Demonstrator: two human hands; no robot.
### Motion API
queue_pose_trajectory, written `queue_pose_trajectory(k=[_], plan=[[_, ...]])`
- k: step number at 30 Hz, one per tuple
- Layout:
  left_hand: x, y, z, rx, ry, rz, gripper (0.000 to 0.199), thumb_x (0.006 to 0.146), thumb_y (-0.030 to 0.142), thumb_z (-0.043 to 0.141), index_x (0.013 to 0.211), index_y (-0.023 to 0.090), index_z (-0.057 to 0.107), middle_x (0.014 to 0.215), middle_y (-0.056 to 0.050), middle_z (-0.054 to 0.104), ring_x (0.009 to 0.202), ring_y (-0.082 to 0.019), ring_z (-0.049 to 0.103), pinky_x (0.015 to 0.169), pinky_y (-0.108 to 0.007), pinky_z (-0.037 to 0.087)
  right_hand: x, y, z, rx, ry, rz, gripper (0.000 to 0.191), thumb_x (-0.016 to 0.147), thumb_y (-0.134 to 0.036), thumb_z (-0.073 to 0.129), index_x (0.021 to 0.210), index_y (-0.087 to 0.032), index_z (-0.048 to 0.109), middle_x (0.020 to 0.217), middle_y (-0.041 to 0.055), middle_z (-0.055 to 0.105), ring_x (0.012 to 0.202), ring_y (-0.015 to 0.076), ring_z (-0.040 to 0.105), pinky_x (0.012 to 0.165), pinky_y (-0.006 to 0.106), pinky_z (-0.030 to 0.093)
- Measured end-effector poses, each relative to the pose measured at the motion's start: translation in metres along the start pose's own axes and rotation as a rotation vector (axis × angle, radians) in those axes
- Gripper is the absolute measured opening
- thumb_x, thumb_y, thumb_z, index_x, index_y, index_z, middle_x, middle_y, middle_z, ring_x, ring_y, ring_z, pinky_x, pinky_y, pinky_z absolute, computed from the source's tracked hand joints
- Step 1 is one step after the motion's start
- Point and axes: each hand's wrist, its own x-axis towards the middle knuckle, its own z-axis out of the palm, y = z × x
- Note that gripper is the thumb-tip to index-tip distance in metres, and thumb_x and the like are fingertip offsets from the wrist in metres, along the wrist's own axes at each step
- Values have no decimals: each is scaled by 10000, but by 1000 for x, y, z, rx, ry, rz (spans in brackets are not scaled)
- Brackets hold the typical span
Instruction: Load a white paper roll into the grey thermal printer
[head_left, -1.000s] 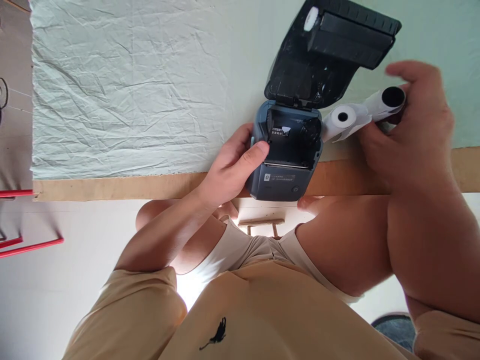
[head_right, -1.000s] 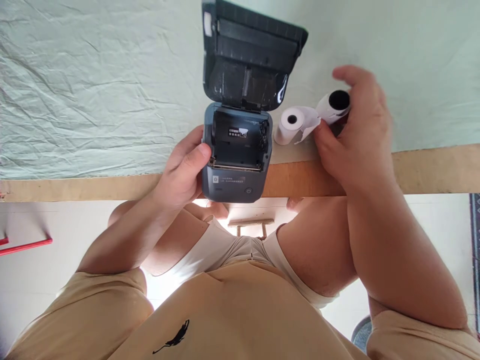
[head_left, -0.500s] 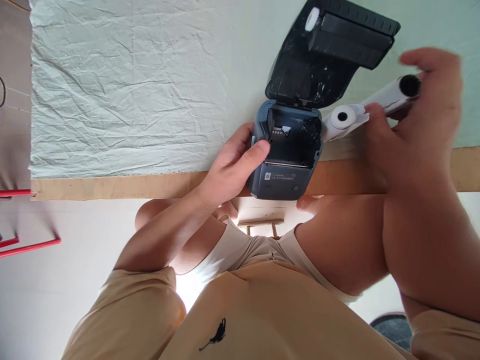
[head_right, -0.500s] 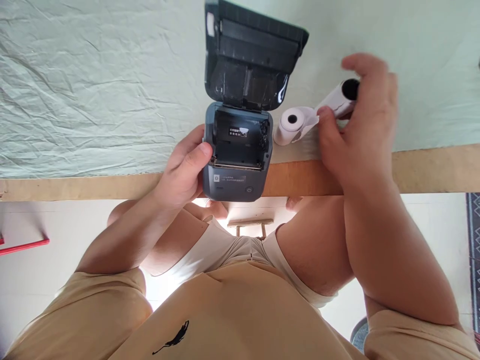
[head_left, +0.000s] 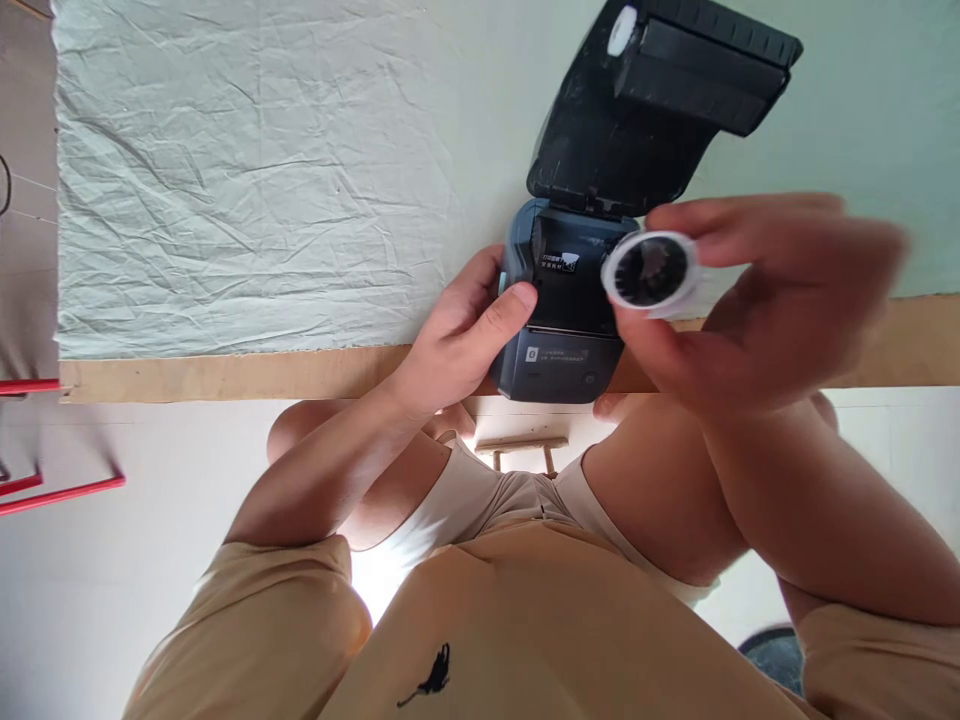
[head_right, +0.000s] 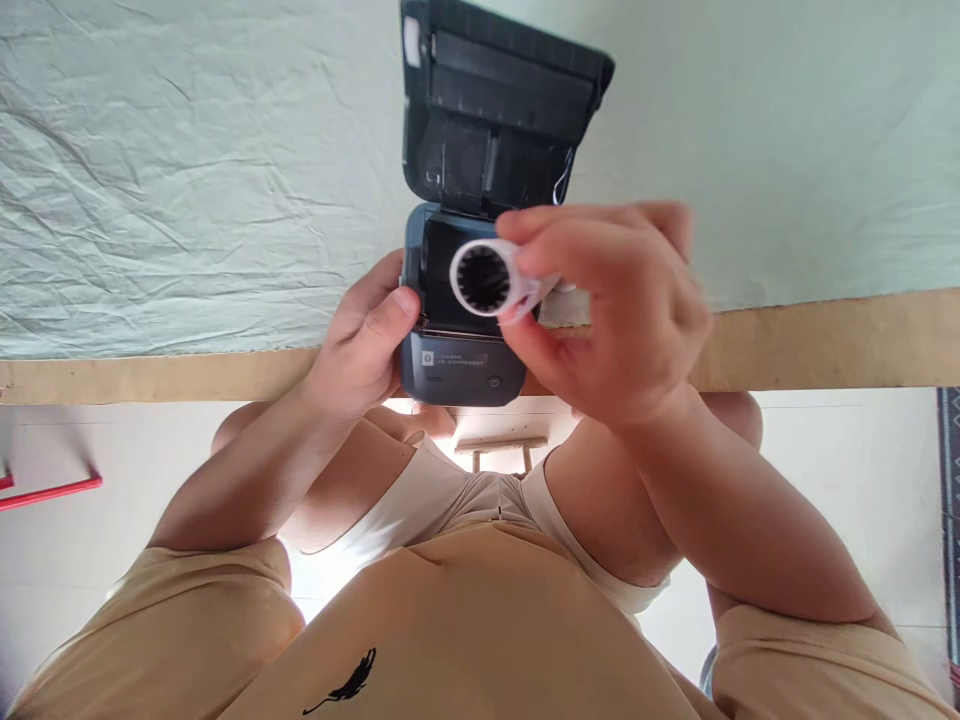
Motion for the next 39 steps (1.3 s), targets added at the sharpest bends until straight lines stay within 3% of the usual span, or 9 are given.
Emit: queue_pose_trajectory(k=[3, 5, 9, 12, 14, 19, 25, 32, 39], plan=[[0, 1, 1, 6, 21, -16, 762, 997, 990, 903, 1318, 302, 838, 1147, -62, 869, 1085, -314, 861, 934, -456, 774, 6, -16, 7, 10, 231, -302, 232, 1153, -246, 704, 1302, -398, 795, 1274, -71, 987, 1112, 254, 980, 978, 495, 714], [-1, 4, 2, 3, 28, -18, 747, 1013, 982, 895, 1301, 297, 822, 1071, -47, 829, 1001, -290, 835, 881, -438, 755, 11, -22, 6, -11, 279, -380, 383, 1122, -138, 739, 1386, -408, 805, 1334, -101, 998, 1106, 221, 990, 922, 432, 684], [-2, 8, 6, 5, 27, -21, 725, 1039, 974, 874, 1285, 295, 813, 1068, -48, 818, 1062, -308, 845, 950, -457, 768, 13, -25, -3, -61, 188, -315, 291, 1166, -177, 775, 1397, -353, 797, 1326, -74, 1003, 1134, 243, 998, 952, 431, 711], [-2, 8, 5, 16, 19, -8, 762, 1019, 993, 886, 1301, 287, 834, 1117, -54, 843, 1077, -305, 847, 967, -455, 775, 11, -26, -11, -48, 98, -302, 86, 1183, -245, 805, 1184, -317, 759, 1338, -65, 1001, 1166, 268, 1001, 953, 449, 729], [-2, 6, 3, 31, 3, 12, 785, 1017, 1006, 879, 1324, 284, 858, 1163, -59, 868, 1084, -301, 851, 972, -450, 783, 10, -27, -15, -49, 65, -278, 94, 1185, -255, 784, 1125, -315, 745, 1350, -75, 998, 1192, 271, 1000, 960, 454, 738], [-3, 2, 0, 40, -26, 37, 813, 1036, 1028, 836, 1371, 289, 886, 1264, -76, 898, 1157, -322, 870, 1052, -483, 792, 10, -29, -19, -79, 42, -224, 117, 1217, -292, 766, 1308, -360, 795, 1349, -81, 992, 1227, 254, 992, 1011, 449, 754], [-3, 0, 1, 15, -49, 100, 671, 1133, 912, 814, 1380, 291, 877, 1275, -72, 903, 1191, -324, 885, 1031, -470, 762, 11, -25, -24, -73, -36, -289, 208, 1195, -171, 727, 1164, -357, 813, 1326, -98, 983, 1244, 236, 973, 995, 454, 719], [2, -1, -3, 61, -91, 119, 690, 1137, 916, 797, 1360, 265, 839, 1226, -70, 894, 1138, -303, 883, 957, -443, 751, 12, -27, -1, -83, 266, -380, 221, 1022, -81, 763, 1039, -302, 766, 963, -89, 933, 962, 212, 944, 809, 404, 566], [3, -3, -5, 37, -107, 168, 660, 1140, 889, 809, 1345, 263, 843, 1219, -73, 881, 1106, -291, 857, 938, -440, 729, 5, -31, -9, 3, 234, -427, 287, 1048, -46, 749, 1138, -318, 779, 880, -97, 861, 955, 203, 899, 883, 425, 551]])
